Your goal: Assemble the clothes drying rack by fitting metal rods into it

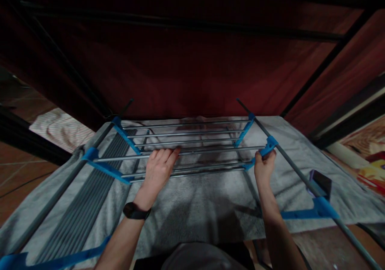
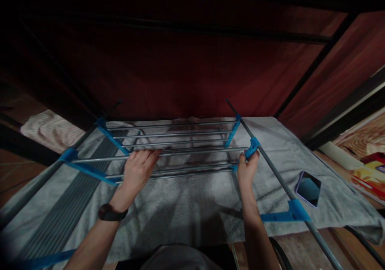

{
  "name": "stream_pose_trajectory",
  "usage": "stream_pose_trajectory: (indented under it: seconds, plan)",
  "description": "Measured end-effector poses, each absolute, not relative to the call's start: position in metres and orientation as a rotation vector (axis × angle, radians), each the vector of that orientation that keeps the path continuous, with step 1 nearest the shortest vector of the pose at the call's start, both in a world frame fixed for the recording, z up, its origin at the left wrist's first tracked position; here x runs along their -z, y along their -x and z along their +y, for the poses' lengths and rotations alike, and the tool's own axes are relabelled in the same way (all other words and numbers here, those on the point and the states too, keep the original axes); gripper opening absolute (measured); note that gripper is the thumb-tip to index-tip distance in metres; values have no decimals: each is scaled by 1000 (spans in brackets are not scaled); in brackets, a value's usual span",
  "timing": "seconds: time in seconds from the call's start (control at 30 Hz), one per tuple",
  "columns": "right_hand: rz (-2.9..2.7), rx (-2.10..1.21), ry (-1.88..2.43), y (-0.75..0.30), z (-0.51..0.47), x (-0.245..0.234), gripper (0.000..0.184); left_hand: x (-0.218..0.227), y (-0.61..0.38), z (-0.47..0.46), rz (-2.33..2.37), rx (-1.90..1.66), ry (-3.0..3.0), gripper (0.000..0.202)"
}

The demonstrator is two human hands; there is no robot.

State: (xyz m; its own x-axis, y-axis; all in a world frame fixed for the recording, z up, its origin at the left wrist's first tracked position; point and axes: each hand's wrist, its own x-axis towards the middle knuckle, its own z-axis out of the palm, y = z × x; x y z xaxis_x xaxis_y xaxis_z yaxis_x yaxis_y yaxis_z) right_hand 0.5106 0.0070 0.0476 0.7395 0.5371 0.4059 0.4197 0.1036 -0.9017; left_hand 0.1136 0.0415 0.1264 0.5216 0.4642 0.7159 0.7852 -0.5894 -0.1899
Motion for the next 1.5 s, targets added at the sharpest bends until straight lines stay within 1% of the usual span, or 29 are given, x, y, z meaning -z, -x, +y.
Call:
stream_pose_trajectory:
  seconds: [0.27,0.43,0.63,0.9,1.1,1.5]
  plan:
    - [-854,-22,1543,-500,4,-52,31,-127,-111,45,-986,849,2264,27]
    - [-798,-129,1428,-505,11,-57,29,-120,-108,45,-1066,865,2352,30]
    - [-800,-247,1365,-515,16,-59,26,-122,-104,39,-1033,853,2361,29]
    - [-780,-254,1327,-519,22,-60,33,-127,-107,36,-1013,846,2305,26]
    - [-762,-335,1325,-518,21,-63,46,-127,-106,35,-986,864,2356,26]
    - [-810,-319,1409,-522,19,-60,51,-125,-108,33,-1009,836,2370,25]
